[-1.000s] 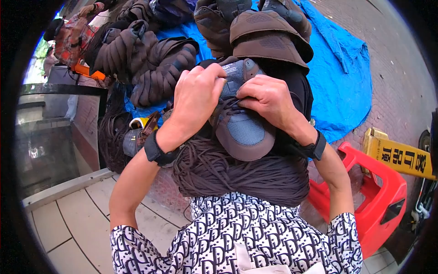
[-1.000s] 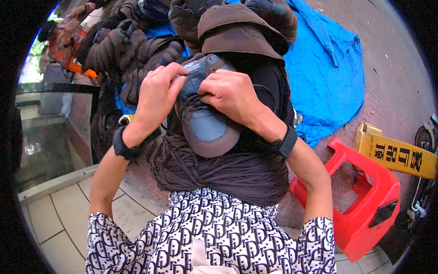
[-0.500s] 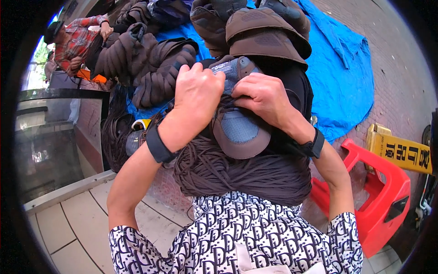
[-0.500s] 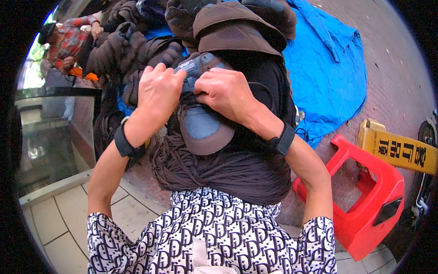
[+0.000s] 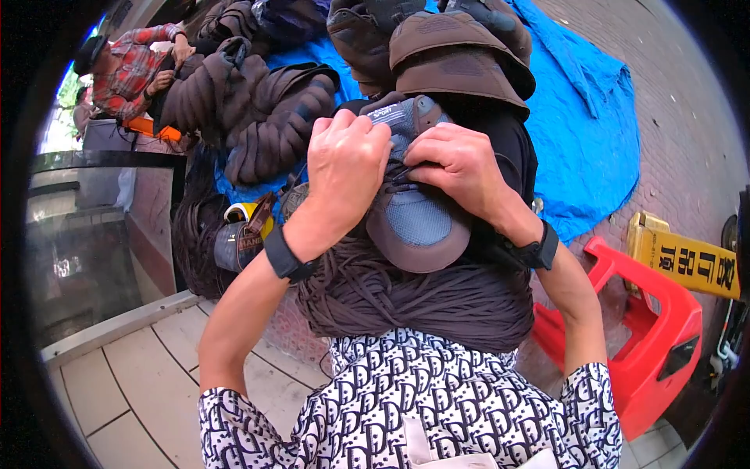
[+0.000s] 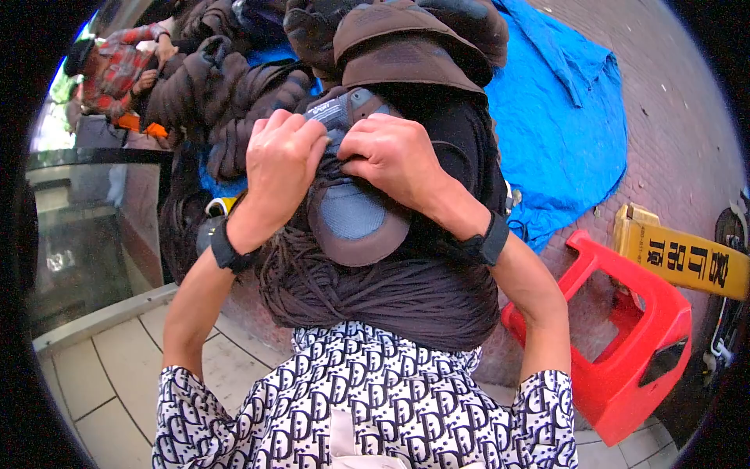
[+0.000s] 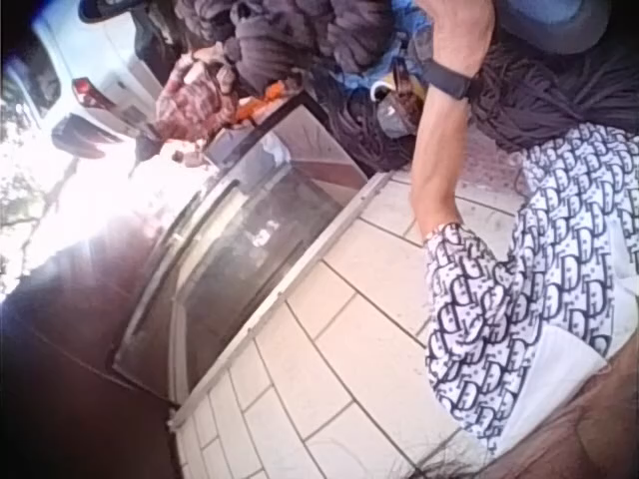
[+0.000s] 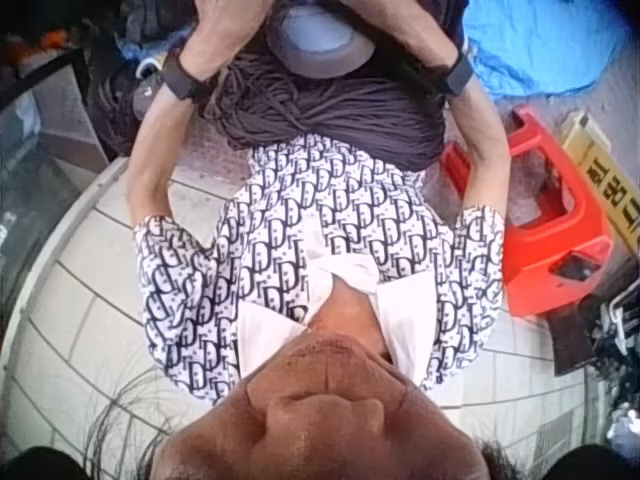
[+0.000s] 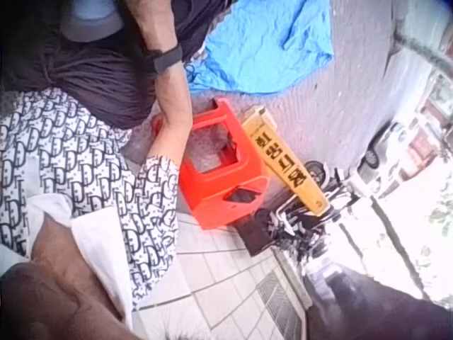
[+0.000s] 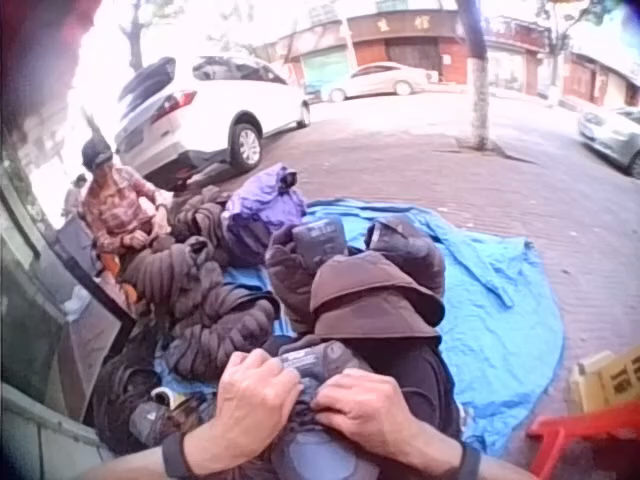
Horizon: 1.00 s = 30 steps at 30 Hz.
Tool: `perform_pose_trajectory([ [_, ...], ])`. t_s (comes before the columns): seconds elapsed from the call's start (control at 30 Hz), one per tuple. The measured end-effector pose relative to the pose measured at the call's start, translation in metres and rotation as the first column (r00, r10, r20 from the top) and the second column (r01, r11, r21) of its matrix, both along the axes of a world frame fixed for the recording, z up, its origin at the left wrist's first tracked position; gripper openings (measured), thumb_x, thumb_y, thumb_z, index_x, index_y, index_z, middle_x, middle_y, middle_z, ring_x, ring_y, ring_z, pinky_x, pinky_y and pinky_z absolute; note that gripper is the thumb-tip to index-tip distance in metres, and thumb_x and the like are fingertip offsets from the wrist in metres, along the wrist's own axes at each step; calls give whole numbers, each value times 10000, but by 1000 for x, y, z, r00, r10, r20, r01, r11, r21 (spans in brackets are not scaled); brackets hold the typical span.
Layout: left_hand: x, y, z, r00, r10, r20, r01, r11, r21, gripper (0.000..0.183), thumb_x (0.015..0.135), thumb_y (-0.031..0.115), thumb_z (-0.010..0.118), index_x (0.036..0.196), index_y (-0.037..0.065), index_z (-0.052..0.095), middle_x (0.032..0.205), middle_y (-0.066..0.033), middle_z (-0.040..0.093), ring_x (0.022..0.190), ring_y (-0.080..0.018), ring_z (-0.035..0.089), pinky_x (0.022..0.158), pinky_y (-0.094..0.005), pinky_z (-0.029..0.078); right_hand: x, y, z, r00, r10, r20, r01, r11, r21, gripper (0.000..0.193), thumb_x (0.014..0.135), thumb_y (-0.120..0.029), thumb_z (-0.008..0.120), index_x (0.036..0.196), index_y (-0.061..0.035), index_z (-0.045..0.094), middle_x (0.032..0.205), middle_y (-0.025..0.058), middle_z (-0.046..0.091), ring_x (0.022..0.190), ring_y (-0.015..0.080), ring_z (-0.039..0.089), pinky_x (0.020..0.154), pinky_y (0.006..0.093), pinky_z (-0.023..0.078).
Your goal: Threading and organizing laces on a shoe at an outdoor workstation.
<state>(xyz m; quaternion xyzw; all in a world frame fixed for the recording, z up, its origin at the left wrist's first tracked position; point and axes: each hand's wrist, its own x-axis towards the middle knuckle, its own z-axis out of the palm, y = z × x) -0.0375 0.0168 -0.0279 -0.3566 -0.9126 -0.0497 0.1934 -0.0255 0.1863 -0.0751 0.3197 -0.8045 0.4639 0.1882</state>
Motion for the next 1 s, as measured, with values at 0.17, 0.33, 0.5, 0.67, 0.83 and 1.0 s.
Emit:
perform_pose_trajectory([
  [0.17, 6, 0, -3, 997, 71, 21, -73, 991, 114, 54, 689, 89, 618, 722, 80, 576, 710, -65, 513, 778, -251, 502, 684, -360, 376, 2, 2, -1, 999, 19, 38, -17, 999, -42, 142, 593, -119, 678, 697, -66, 596, 709, 40, 586, 693, 215, 565, 627, 309, 460],
  [0.33, 2, 0, -2, 997, 61, 47, -65, 995, 76, 56, 687, 52, 604, 733, 72, 580, 712, -71, 527, 798, -258, 509, 703, -368, 382, 3, 1, -1, 999, 22, 29, -20, 998, -65, 145, 593, -122, 678, 698, -63, 596, 719, 37, 589, 699, 216, 566, 630, 310, 460],
  [0.5, 1, 4, -4, 994, 90, 58, -95, 990, 100, 68, 681, 44, 599, 729, 66, 557, 700, -76, 533, 765, -264, 516, 703, -377, 385, 4, 1, -3, 999, 23, 25, -21, 997, -69, 151, 596, -131, 679, 699, -58, 595, 732, 37, 594, 708, 216, 568, 635, 313, 461],
  [0.67, 3, 8, -6, 996, 43, 82, -58, 979, 195, 94, 678, 22, 587, 746, 58, 532, 703, -86, 536, 761, -273, 522, 700, -383, 385, 0, 4, -1, 1000, 11, 14, -10, 998, -58, 155, 603, -145, 675, 705, -61, 594, 708, 52, 594, 697, 221, 575, 618, 318, 462],
  [0.83, 6, 12, -8, 989, 20, 145, -62, 955, 291, 154, 677, -18, 565, 813, 39, 524, 770, -119, 541, 793, -304, 516, 725, -388, 397, -6, 6, 8, 991, -101, -84, 103, 995, 19, 127, 618, -125, 650, 711, -70, 583, 669, 58, 584, 664, 232, 579, 570, 332, 467],
  [1.0, 6, 11, -9, 982, 33, 186, -95, 938, 334, 205, 665, -32, 568, 852, 30, 511, 802, -131, 537, 806, -325, 510, 730, -400, 403, -22, -2, 19, 951, -99, -291, 176, 952, 251, 67, 664, -76, 562, 724, -92, 586, 655, 71, 586, 646, 250, 587, 557, 355, 473],
])
